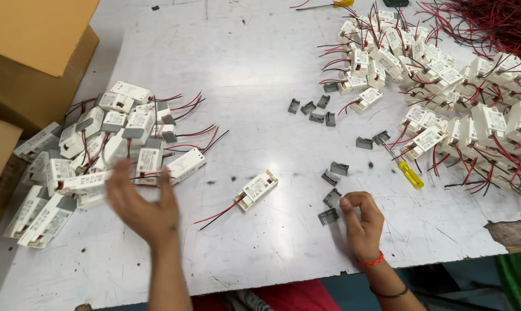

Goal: The person repeatedly picks up small white electronic modules with attached wires and gray plastic clips from a table, aligns the clips onto the modules, and places the assembled units into a growing pile. The person handles the components one at a time throughout the clip.

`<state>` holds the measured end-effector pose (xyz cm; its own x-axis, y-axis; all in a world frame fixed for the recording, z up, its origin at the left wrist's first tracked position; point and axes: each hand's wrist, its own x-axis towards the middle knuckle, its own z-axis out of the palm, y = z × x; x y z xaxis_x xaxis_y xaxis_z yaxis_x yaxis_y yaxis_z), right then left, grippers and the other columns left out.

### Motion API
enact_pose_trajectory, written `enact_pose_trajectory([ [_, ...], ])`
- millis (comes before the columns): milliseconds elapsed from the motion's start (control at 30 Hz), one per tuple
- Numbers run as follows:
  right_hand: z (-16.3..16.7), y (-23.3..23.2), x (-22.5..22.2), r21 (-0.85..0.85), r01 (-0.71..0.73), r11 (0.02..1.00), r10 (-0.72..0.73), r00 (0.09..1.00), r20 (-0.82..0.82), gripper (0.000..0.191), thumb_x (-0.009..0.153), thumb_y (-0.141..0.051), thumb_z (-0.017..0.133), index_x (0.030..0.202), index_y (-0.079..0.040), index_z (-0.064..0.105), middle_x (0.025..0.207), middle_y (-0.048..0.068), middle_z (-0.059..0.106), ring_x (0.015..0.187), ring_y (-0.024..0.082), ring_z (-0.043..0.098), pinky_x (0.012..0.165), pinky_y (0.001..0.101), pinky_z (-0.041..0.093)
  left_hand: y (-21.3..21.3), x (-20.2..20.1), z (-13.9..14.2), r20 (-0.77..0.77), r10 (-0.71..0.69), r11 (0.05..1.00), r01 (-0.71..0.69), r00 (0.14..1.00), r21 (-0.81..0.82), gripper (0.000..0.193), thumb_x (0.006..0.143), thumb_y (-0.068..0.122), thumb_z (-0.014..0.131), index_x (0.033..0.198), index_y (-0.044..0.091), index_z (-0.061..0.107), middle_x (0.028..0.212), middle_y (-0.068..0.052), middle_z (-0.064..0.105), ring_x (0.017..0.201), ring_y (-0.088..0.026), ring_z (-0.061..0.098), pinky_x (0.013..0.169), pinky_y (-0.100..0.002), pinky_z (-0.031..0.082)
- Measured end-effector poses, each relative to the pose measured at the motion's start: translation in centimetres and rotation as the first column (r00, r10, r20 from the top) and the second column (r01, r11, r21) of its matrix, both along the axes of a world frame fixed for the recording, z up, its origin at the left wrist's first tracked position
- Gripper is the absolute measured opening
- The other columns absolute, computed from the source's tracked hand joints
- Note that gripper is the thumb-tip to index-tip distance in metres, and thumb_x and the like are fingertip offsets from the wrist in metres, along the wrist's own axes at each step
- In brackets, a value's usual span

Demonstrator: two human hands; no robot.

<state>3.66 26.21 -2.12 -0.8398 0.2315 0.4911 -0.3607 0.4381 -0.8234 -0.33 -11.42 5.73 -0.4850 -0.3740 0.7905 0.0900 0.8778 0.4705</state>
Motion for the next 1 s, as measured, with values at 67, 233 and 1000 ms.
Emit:
enact_pose_trajectory([
  [67,0.8,0.0,-0.4,-0.023,-0.006,1.0,0.007,0.999,0.05,0.01,0.099,-0.006,0.063,0.09,-0.001,0.063,0.095,0.006,0.068,0.087,0.012,0.059,0.082,0.0257,0.049,2.2,0.9,-1.2,0.124,-0.192,0.967,0.166,0.974,0.193,0.053,0.094,0.021,0.081,0.139,0.002,0.061,0.139,-0.016,0.062,0.131,-0.033,0.058,0.107,-0.048,0.05],
  [233,4.2,4.0,-7.3,0.23,0.054,0.972,-0.048,0.998,-0.03,0.004,0.097,-0.002,0.066,0.1,0.0,0.066,0.099,0.009,0.073,0.09,0.014,0.067,0.084,0.0291,0.053,7.2,3.0,-5.3,0.324,-0.364,0.921,0.284,0.873,0.268,0.052,0.089,0.034,0.077,0.13,0.005,0.065,0.128,-0.017,0.068,0.121,-0.031,0.061,0.096,-0.044,0.052],
  [1000,9.4,0.3,-12.0,0.272,-0.442,0.855,0.483,0.869,-0.106,0.023,0.098,0.007,0.058,0.109,-0.01,0.068,0.119,0.004,0.073,0.117,0.016,0.07,0.111,0.032,0.058,7.4,3.4,-5.9,0.462,-0.52,0.848,0.498,0.718,0.181,0.01,0.086,0.023,0.075,0.09,0.015,0.08,0.082,0.0,0.069,0.083,-0.021,0.061,0.096,-0.041,0.042],
])
